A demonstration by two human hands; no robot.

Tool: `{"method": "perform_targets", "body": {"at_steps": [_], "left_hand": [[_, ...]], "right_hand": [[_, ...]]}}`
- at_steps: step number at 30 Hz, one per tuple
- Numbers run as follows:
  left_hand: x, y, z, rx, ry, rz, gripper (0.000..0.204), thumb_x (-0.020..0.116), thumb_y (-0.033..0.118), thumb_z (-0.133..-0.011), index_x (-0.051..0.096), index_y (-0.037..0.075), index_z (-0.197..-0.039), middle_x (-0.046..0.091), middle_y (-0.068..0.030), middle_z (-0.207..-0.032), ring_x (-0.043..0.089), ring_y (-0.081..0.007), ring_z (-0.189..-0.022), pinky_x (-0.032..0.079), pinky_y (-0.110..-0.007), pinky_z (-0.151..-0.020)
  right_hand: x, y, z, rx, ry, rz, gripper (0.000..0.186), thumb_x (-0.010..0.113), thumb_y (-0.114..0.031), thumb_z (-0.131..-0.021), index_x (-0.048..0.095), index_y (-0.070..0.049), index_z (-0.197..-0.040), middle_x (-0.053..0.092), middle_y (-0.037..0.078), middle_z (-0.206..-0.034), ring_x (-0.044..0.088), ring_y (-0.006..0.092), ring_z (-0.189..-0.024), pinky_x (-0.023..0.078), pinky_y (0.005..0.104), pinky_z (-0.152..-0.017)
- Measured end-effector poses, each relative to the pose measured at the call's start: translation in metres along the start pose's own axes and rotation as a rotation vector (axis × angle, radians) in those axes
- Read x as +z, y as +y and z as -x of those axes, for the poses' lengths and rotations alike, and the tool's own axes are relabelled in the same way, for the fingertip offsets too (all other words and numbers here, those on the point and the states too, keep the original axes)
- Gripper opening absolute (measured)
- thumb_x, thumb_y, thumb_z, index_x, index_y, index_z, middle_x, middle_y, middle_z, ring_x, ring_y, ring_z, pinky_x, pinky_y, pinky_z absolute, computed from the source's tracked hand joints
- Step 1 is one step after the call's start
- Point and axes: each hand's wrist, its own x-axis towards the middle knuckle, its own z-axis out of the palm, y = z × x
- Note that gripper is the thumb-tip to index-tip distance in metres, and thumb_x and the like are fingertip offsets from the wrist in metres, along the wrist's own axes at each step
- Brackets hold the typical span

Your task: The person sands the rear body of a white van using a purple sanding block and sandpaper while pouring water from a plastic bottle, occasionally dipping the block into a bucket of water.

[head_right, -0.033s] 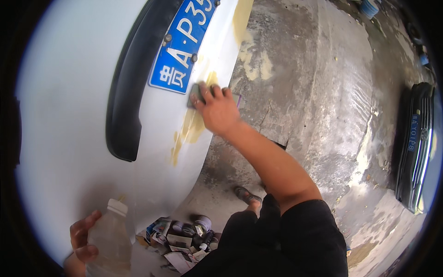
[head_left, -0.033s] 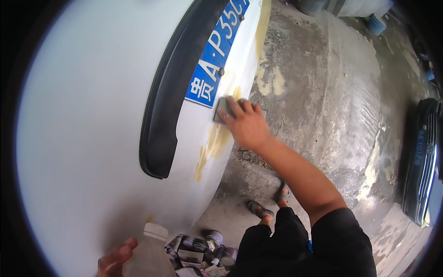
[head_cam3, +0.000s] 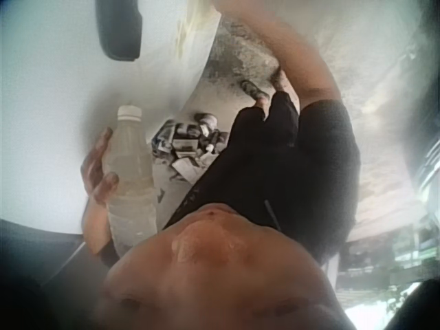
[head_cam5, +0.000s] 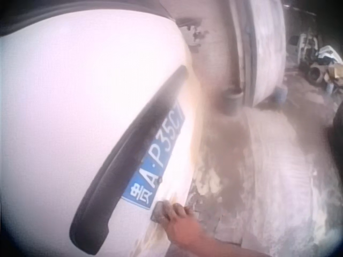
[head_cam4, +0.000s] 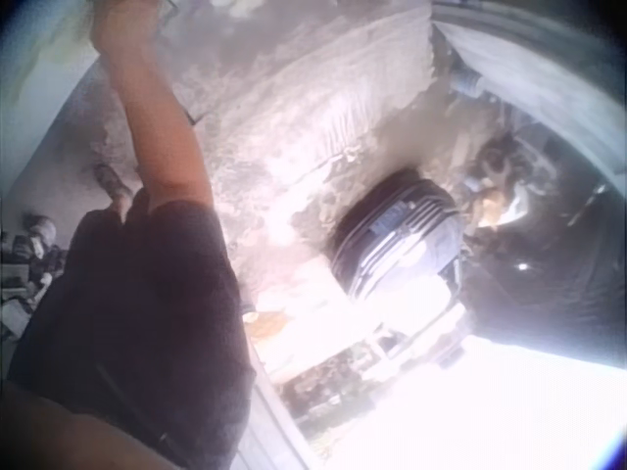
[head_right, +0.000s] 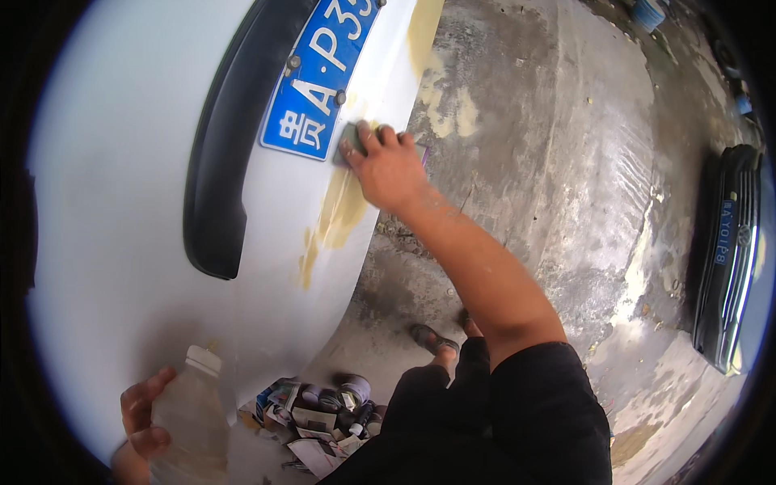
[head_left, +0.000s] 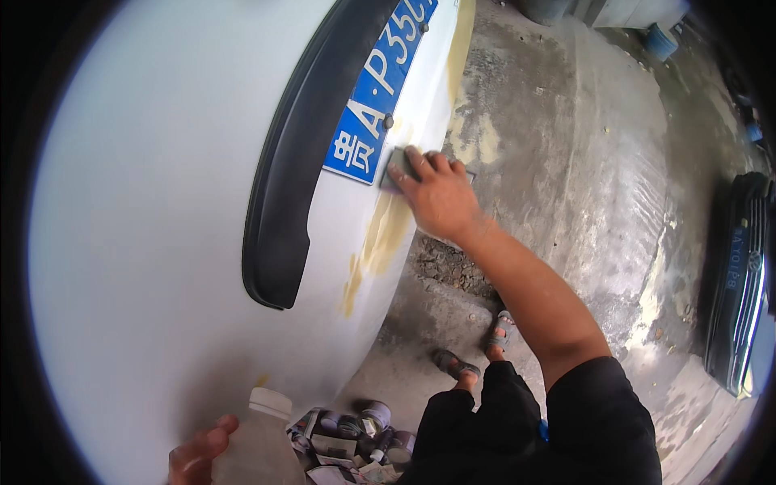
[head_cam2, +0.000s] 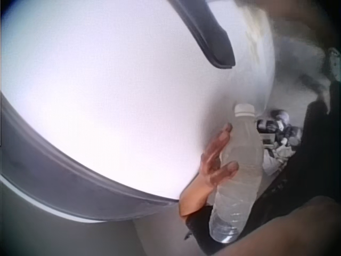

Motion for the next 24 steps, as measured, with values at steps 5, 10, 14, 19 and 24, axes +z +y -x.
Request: {"method": "perform_targets", "body": {"at_steps": [5,10,14,19,24], "left_hand": [[0.007,0.001,-0.004,-0.004,0.087,0.056,0.061,0.063,0.014,-0.084,0.039,-0.003,-0.138,0.039,-0.0242,-0.147,0.047,-0.0344,-0.132,0.045,-0.047,-0.107],[0.012,0.001,-0.004,-0.006,0.221,0.072,0.059,0.065,0.019,-0.081,0.046,-0.002,-0.133,0.046,-0.0231,-0.142,0.054,-0.0343,-0.124,0.047,-0.047,-0.104],[0.028,-0.003,-0.017,0.033,0.381,0.144,0.055,0.067,0.022,-0.079,0.053,0.004,-0.129,0.048,-0.0212,-0.140,0.055,-0.0336,-0.121,0.049,-0.047,-0.102],[0.042,-0.044,-0.018,0.198,0.452,-0.138,0.063,0.076,0.032,-0.078,0.049,0.017,-0.134,0.045,-0.0150,-0.140,0.048,-0.0359,-0.127,0.048,-0.049,-0.103],[0.097,-0.109,-0.077,0.609,0.581,-0.433,0.083,0.086,0.028,-0.071,0.036,0.017,-0.137,0.041,-0.0180,-0.140,0.048,-0.0405,-0.126,0.046,-0.051,-0.104]], "right_hand": [[0.006,-0.026,0.018,0.076,-0.074,0.059,0.047,0.048,-0.018,-0.090,0.053,-0.014,-0.136,0.045,0.020,-0.141,0.048,0.0353,-0.117,0.040,0.0527,-0.093],[0.002,-0.026,0.020,0.024,-0.018,0.026,0.044,0.053,-0.022,-0.089,0.057,-0.017,-0.132,0.049,0.017,-0.138,0.050,0.0338,-0.116,0.042,0.0500,-0.091],[0.000,0.008,-0.015,0.220,-0.036,0.028,0.040,0.049,-0.026,-0.093,0.057,-0.017,-0.131,0.049,0.015,-0.138,0.051,0.0332,-0.114,0.043,0.0505,-0.090],[0.026,-0.053,0.046,0.031,0.034,0.050,0.046,0.053,-0.024,-0.088,0.056,-0.018,-0.134,0.045,0.019,-0.141,0.050,0.0357,-0.115,0.044,0.0521,-0.088],[-0.009,0.015,-0.025,0.245,-0.116,0.015,0.047,0.048,-0.019,-0.091,0.053,-0.017,-0.138,0.043,0.018,-0.143,0.048,0.0338,-0.117,0.038,0.0503,-0.094]]}}
